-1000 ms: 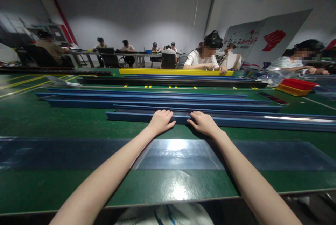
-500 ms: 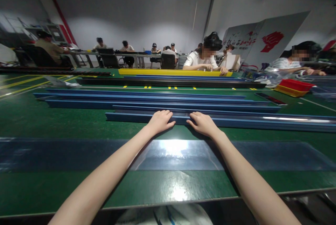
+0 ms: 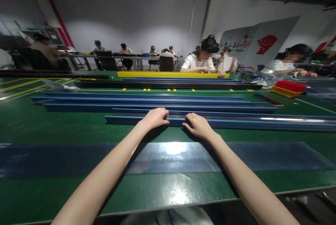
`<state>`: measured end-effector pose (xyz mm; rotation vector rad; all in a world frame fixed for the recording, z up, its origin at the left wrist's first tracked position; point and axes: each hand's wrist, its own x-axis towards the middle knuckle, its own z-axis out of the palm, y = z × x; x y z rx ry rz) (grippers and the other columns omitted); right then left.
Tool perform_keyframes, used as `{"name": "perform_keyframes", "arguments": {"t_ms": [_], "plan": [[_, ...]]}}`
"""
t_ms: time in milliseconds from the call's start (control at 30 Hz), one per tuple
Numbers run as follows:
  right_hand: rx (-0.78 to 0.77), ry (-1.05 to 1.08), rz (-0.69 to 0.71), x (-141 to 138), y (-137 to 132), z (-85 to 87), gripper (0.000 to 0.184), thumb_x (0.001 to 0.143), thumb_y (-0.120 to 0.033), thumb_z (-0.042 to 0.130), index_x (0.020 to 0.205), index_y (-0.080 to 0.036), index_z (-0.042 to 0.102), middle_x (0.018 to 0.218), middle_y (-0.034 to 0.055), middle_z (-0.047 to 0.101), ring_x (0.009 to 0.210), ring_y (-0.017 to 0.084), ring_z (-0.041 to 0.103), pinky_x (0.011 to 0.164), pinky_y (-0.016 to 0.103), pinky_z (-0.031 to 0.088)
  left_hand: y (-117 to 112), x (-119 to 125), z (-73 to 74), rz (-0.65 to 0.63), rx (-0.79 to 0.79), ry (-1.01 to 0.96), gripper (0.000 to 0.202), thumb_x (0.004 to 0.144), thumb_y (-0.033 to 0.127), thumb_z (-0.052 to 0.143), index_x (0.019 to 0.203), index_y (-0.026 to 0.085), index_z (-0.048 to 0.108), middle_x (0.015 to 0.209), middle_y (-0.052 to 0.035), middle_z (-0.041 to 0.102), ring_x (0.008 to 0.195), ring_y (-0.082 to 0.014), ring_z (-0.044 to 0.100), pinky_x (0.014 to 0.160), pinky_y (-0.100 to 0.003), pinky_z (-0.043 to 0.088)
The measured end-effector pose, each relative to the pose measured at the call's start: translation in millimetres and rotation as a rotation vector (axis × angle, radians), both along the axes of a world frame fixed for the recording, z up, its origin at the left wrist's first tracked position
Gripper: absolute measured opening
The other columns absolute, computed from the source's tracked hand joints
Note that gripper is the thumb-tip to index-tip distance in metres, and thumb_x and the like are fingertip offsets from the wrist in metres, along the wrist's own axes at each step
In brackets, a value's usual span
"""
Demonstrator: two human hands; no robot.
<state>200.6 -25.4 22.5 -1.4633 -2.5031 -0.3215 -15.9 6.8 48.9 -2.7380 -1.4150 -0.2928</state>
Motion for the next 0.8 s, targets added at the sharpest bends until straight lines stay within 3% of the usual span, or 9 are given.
{"name": "perform_keyframes", "arguments": {"t_ms": [300, 800], "plan": [[0.042, 0.02, -0.009, -9.0, 4.9, -1.2, 0.014, 0.086, -0.027, 0.046, 0.086, -0.018, 0.056, 0.087, 0.006, 0.06, 0.083, 0.017, 0.053, 0.068, 0.025, 0.033, 5.7, -14.2, 10.2, 0.093, -0.09, 0.043, 0.02, 0.067, 0.039, 0.063, 0.073, 0.021, 0.059, 0.078, -0.0005, 0.064, 0.071, -0.0168, 0.058, 0.051, -0.022, 0.032], [-0.039, -0.062, -0.051, 6.0, 0.6, 15.2, 0.016, 0.082, -0.03, 0.047, 0.078, -0.019, 0.059, 0.084, 0.0039, 0.064, 0.075, 0.015, 0.057, 0.054, 0.025, 0.024, 2.5, -3.9, 7.5, -0.02, -0.115, -0.006, 0.019, 0.067, 0.038, 0.065, 0.073, 0.02, 0.061, 0.076, -0.0008, 0.064, 0.069, -0.0164, 0.057, 0.053, -0.023, 0.034]]}}
